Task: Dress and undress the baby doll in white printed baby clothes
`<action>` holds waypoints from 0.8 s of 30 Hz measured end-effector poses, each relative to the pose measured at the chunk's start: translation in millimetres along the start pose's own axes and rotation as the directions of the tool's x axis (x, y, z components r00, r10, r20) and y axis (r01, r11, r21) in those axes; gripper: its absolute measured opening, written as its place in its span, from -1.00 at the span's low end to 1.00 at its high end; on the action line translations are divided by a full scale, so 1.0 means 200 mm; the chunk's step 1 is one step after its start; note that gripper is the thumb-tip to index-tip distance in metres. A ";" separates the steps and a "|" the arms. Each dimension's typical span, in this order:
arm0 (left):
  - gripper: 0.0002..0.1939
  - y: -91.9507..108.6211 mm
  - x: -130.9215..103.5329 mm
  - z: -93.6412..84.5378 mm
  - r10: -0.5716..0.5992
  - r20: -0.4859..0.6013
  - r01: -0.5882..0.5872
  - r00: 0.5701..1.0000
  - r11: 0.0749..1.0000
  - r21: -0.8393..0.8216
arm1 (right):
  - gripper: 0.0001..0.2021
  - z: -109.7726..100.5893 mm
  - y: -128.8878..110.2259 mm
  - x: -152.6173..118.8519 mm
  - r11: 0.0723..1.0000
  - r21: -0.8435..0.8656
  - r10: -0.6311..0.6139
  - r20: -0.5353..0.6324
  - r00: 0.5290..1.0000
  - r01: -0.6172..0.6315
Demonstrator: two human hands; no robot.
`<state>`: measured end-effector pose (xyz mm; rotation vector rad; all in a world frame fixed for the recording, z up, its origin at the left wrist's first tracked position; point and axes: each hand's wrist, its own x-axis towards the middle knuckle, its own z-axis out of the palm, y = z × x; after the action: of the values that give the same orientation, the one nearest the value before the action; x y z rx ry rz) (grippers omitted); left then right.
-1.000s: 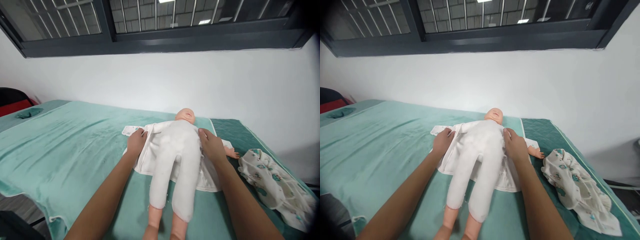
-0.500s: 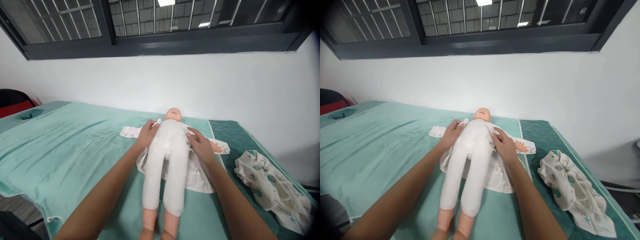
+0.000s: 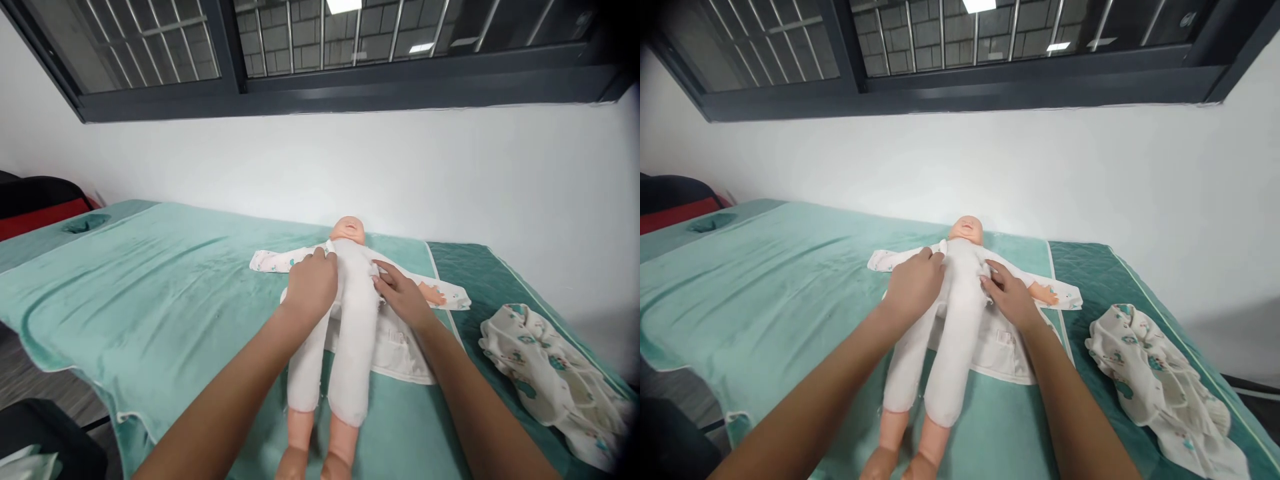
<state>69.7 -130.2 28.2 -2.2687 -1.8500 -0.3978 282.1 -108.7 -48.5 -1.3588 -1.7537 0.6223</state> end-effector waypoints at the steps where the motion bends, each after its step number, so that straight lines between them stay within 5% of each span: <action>1: -0.75 0.00 -0.02 -0.01 -0.037 0.018 0.037 0.999 0.999 -0.025 | -0.45 0.00 0.00 0.00 1.000 0.011 0.009 0.011 1.000 -0.009; 6: -0.70 -0.04 -0.06 -0.03 -0.099 0.068 0.113 0.993 0.957 -0.267 | -0.47 -0.01 0.02 0.00 0.996 0.062 0.056 0.051 0.997 -0.059; 13: -0.70 0.09 -0.09 0.02 0.192 -0.076 -0.206 0.978 0.881 -0.425 | -0.48 -0.02 0.04 0.01 0.997 0.039 0.060 0.072 0.996 -0.062; 15: -0.73 0.07 -0.10 0.04 0.188 -0.116 -0.221 0.975 0.834 -0.505 | -0.48 -0.02 0.04 0.01 0.997 0.039 0.061 0.080 0.995 -0.064; 19: -0.69 -0.18 -0.09 0.14 -0.156 -0.255 -0.038 0.954 0.783 -0.621 | -0.49 -0.02 0.03 0.00 0.997 0.033 0.066 0.069 0.995 -0.068; 24: -0.46 -0.57 -0.06 0.34 -0.192 -0.080 0.163 0.978 0.947 -0.277 | -0.51 -0.02 0.02 0.00 0.997 0.020 0.077 0.062 0.995 -0.078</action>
<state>-38.2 -96.3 -42.6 -2.1947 -2.0608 -0.8294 287.8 -107.2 -48.5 -1.4113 -1.7438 0.7315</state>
